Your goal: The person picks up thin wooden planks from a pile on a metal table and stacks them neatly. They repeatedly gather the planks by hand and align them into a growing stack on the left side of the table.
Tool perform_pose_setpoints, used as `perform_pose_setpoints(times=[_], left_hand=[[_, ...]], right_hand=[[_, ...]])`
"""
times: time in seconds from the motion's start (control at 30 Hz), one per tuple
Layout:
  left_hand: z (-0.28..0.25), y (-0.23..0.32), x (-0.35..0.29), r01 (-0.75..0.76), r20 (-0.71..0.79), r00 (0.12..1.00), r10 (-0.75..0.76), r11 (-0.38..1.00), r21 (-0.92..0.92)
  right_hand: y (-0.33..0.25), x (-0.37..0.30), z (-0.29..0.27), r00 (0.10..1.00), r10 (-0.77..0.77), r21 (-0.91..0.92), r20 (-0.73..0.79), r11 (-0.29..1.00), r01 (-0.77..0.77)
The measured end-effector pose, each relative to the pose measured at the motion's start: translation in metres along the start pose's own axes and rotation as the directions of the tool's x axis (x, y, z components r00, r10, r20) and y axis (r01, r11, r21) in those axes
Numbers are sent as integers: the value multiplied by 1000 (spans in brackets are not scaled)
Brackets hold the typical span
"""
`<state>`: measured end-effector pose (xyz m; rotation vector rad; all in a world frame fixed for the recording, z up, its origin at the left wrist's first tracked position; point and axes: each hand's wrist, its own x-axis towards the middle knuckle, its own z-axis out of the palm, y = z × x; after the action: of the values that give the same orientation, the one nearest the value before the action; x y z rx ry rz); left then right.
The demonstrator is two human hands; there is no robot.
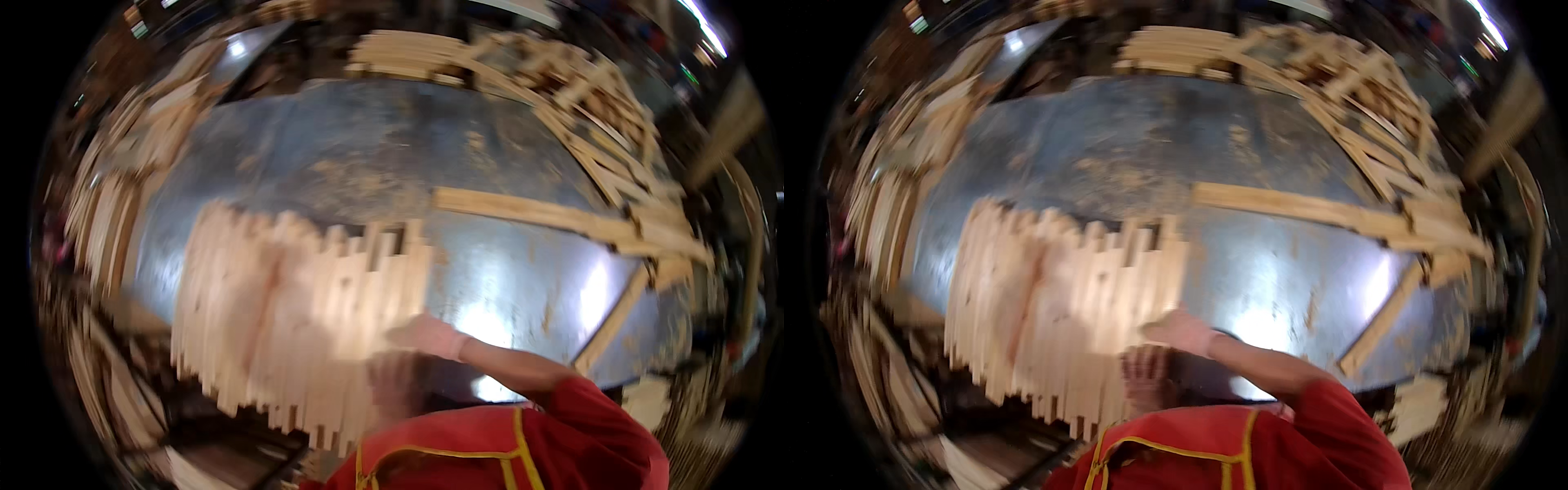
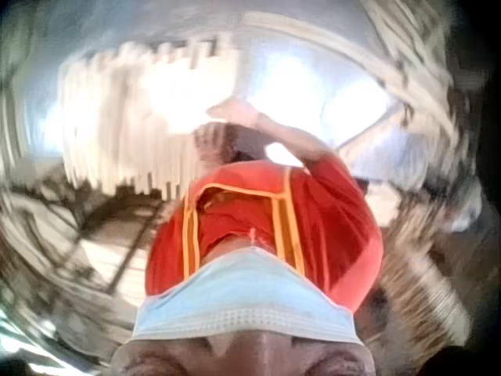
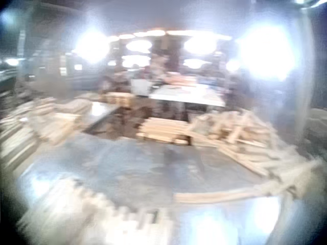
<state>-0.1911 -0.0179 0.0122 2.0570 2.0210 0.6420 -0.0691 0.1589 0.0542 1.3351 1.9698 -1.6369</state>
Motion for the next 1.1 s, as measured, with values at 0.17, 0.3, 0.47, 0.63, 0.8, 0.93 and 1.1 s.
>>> perform_pose_setpoints(times=[0.17, 0.3, 0.47, 0.63, 0.8, 0.93, 1.1], left_hand=[[2, -149, 31, -140, -116, 974, 195, 918, 371], [-13, -185, 37, 74, -232, 972, 33, 897, 436], [-53, -145, 64, 185, 43, 972, -231, 865, 466], [-41, -109, 69, -9, 21, 1000, -2, 852, 524], [22, 11, 122, 191, 216, 952, -216, 973, 129], [41, 104, 188, 488, 234, 863, -448, 860, -150], [87, 112, 230, 461, 202, 868, -453, 887, 8]], right_hand=[[-57, 111, 12, 929, -359, -490, 95, 795, 358], [-62, 88, -53, 896, -254, 22, -364, 959, 281], [104, 23, -221, 473, -326, -486, -818, 833, -265], [135, -13, -227, 771, -171, -496, -613, 843, -207], [128, -79, -196, 729, -445, -461, -521, 865, 198], [234, -144, -299, 465, -443, -517, -766, 855, -36], [326, -199, -333, 595, 334, -134, -731, 785, -605]])
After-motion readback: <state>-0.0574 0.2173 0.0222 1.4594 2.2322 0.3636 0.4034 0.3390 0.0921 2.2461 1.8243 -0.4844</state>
